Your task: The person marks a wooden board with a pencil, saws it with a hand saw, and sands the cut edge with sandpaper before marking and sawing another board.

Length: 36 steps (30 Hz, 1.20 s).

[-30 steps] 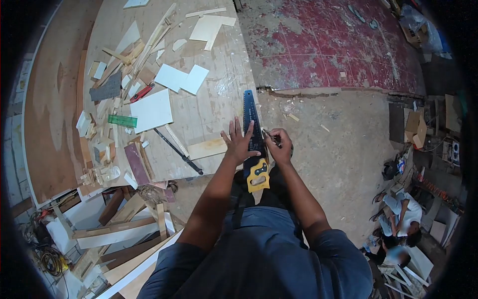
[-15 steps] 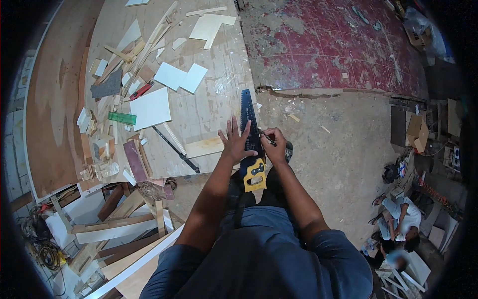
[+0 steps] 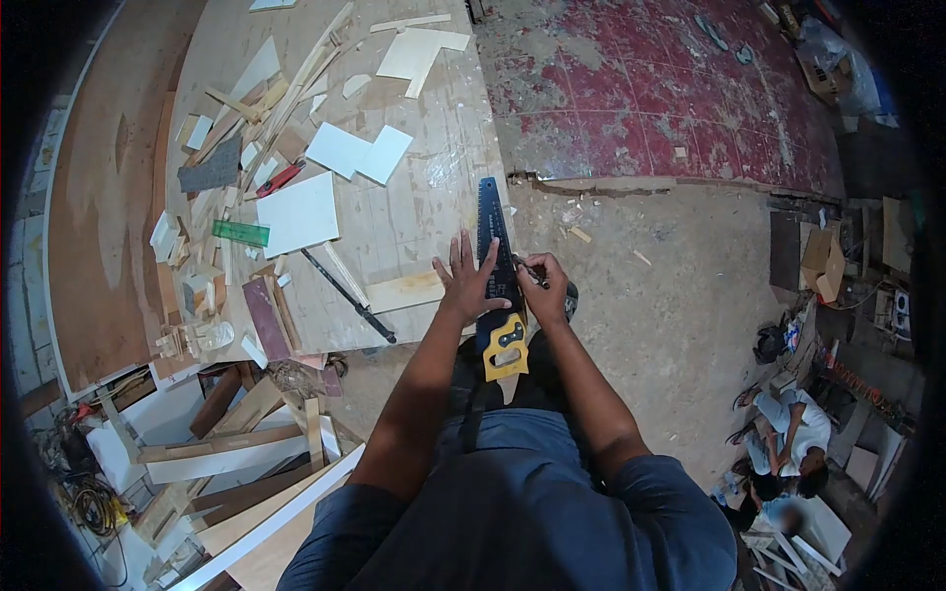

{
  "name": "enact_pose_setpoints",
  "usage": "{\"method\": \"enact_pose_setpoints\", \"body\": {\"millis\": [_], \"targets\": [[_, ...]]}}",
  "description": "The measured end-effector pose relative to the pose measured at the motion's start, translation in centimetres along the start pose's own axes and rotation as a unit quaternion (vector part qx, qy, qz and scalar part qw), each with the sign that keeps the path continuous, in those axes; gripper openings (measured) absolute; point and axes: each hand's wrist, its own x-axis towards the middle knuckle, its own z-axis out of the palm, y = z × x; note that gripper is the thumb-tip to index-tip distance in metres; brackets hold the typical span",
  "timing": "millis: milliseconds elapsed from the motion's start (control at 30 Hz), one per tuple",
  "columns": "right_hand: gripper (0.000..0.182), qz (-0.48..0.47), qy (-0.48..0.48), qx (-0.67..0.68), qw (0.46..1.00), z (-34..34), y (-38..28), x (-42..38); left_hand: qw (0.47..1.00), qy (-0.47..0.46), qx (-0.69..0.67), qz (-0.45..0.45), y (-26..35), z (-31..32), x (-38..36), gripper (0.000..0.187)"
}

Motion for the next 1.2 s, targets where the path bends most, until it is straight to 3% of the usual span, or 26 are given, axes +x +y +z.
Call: {"method": "enact_pose_setpoints", "body": {"millis": [1200], "targets": [[0.015, 0.017, -0.011, -0.001, 1.000, -0.20, 0.58, -0.09, 1.000, 0.009, 0.004, 0.003, -0.04, 0.19, -0.04, 0.128]]}}
